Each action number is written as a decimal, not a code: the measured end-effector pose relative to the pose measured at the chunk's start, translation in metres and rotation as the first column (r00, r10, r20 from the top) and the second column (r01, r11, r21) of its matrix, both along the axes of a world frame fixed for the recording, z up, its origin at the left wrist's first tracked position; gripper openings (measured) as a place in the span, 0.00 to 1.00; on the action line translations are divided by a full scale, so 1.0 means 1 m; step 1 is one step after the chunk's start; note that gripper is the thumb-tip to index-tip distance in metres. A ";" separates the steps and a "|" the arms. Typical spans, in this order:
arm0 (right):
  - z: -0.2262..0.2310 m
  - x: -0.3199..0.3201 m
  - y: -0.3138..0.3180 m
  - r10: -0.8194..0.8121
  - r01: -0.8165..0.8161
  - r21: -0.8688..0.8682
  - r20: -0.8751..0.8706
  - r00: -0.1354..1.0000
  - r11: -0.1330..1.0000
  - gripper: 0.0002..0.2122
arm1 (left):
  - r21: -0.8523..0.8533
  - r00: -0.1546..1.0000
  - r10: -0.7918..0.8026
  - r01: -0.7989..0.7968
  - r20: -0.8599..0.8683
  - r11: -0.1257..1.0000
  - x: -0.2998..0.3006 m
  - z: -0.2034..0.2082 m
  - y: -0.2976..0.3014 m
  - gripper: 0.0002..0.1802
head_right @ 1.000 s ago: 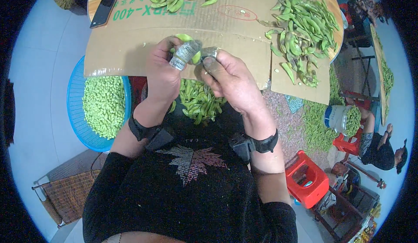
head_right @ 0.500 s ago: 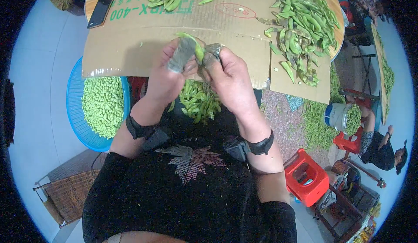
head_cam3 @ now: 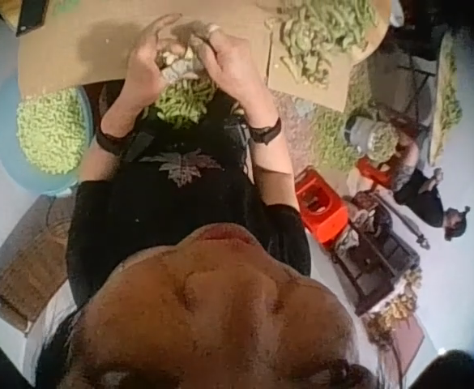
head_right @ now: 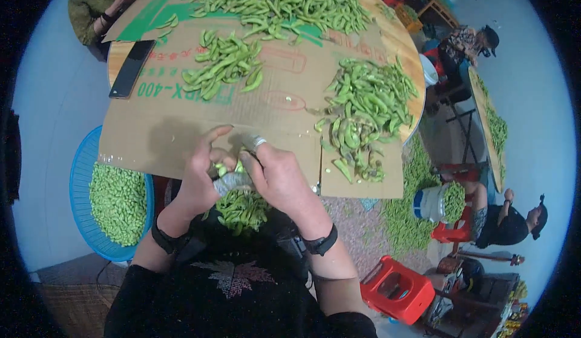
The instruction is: Manually shelling green beans and collecting the seeds in a basket.
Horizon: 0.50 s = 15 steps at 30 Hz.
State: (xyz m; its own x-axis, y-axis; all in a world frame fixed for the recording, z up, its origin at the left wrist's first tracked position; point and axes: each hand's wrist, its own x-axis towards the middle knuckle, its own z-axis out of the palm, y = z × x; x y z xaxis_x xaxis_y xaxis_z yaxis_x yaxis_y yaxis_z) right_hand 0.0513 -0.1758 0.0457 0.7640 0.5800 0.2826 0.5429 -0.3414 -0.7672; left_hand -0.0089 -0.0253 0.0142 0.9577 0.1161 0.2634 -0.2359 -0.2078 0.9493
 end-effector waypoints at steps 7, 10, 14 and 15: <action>-0.030 -0.014 0.008 0.051 0.133 0.293 -0.544 0.837 0.947 0.07 | -0.274 0.979 -0.189 0.203 0.077 0.940 0.006 -0.007 0.005 0.14; -0.028 -0.020 0.012 0.037 0.211 0.405 -0.524 0.851 0.889 0.07 | -0.396 0.996 0.030 -0.059 -0.079 0.916 0.010 -0.012 0.005 0.10; -0.033 -0.017 0.010 -0.140 0.228 0.342 -0.263 0.955 0.912 0.06 | -0.791 0.984 0.004 -0.146 -0.178 0.594 0.018 -0.025 0.005 0.09; -0.027 -0.014 0.008 -0.104 0.317 0.433 -0.448 0.888 0.844 0.05 | -0.832 0.992 -0.063 -0.054 -0.106 0.553 0.019 -0.024 0.009 0.10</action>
